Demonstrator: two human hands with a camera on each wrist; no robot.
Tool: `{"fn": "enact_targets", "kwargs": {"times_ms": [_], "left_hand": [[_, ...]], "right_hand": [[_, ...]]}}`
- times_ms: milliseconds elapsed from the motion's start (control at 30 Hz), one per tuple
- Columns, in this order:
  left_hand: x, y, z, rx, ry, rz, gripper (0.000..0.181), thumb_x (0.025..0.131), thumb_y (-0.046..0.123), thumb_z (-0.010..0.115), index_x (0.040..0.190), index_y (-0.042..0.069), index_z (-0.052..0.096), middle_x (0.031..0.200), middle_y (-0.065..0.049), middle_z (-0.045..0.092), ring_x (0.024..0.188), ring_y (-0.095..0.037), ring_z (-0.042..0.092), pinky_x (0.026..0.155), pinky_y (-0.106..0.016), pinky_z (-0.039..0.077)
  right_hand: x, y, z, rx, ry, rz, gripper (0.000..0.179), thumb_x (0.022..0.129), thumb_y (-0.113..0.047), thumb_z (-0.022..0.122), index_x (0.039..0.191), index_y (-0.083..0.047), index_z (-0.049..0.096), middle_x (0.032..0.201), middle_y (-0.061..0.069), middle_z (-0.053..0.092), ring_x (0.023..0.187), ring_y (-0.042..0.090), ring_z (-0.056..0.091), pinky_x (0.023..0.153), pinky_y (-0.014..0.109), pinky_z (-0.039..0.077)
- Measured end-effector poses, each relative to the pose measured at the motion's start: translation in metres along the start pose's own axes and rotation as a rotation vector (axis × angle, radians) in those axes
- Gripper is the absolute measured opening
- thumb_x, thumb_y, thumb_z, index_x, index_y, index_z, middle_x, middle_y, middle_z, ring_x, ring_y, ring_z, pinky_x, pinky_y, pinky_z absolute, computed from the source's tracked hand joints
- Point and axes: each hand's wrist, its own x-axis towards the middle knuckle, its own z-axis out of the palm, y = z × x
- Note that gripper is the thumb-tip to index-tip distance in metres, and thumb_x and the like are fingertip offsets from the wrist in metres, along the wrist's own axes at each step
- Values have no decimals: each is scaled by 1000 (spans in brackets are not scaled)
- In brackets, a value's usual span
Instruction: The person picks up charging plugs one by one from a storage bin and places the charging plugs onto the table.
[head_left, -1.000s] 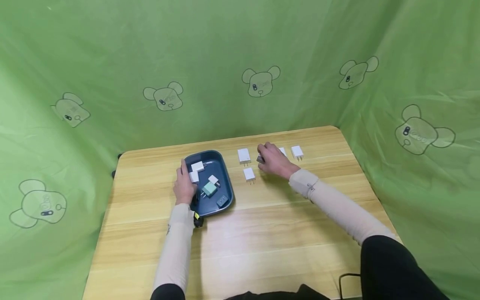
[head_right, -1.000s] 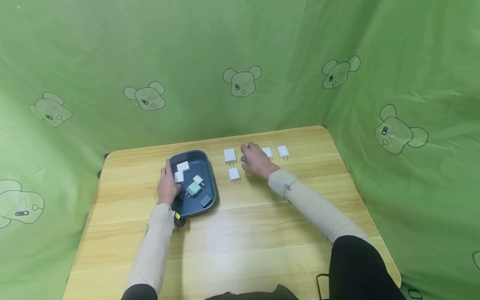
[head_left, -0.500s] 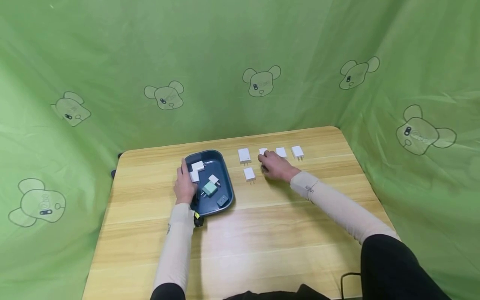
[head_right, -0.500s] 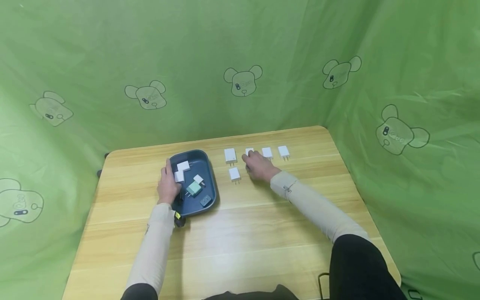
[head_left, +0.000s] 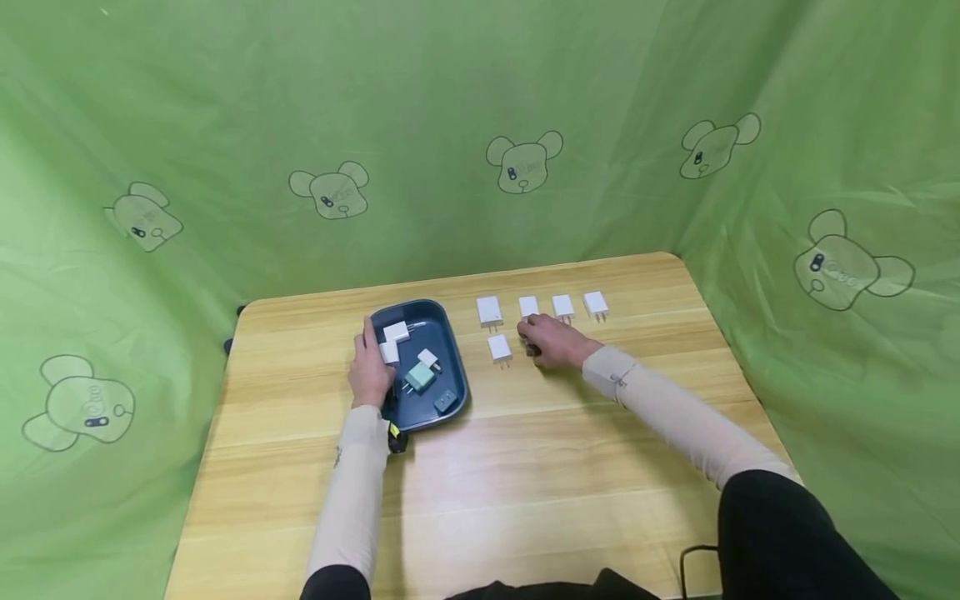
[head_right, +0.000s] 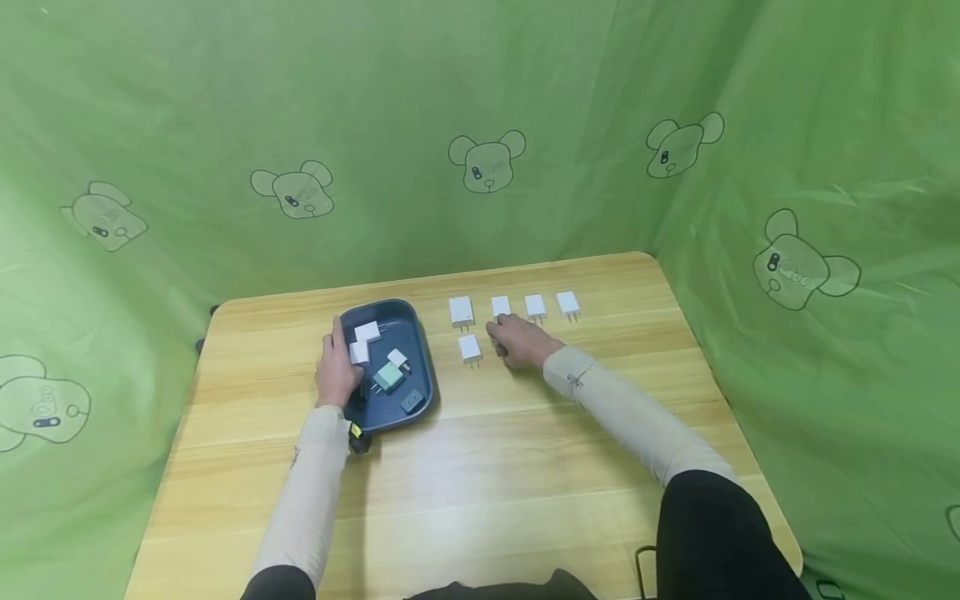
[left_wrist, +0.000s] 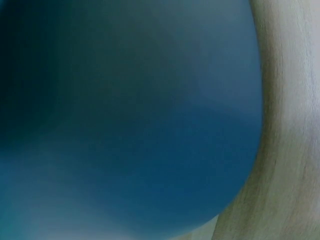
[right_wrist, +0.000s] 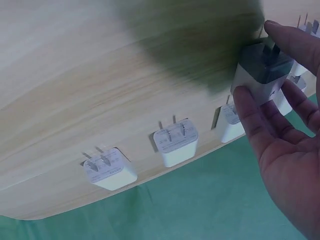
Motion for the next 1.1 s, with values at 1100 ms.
{"fn": "enact_targets", "kwargs": {"times_ms": [1100], "left_hand": [[-2,1,0,7,6,-3,108,79,-5,70,165,19,8,150,-22,41,87,-46,65,73,-56,57]], "right_hand": [[-1,-2,-9,-19,-97,42,55,74,-6,68,128,-6,58,119,12,61,111,31,57,97,48,54]]}}
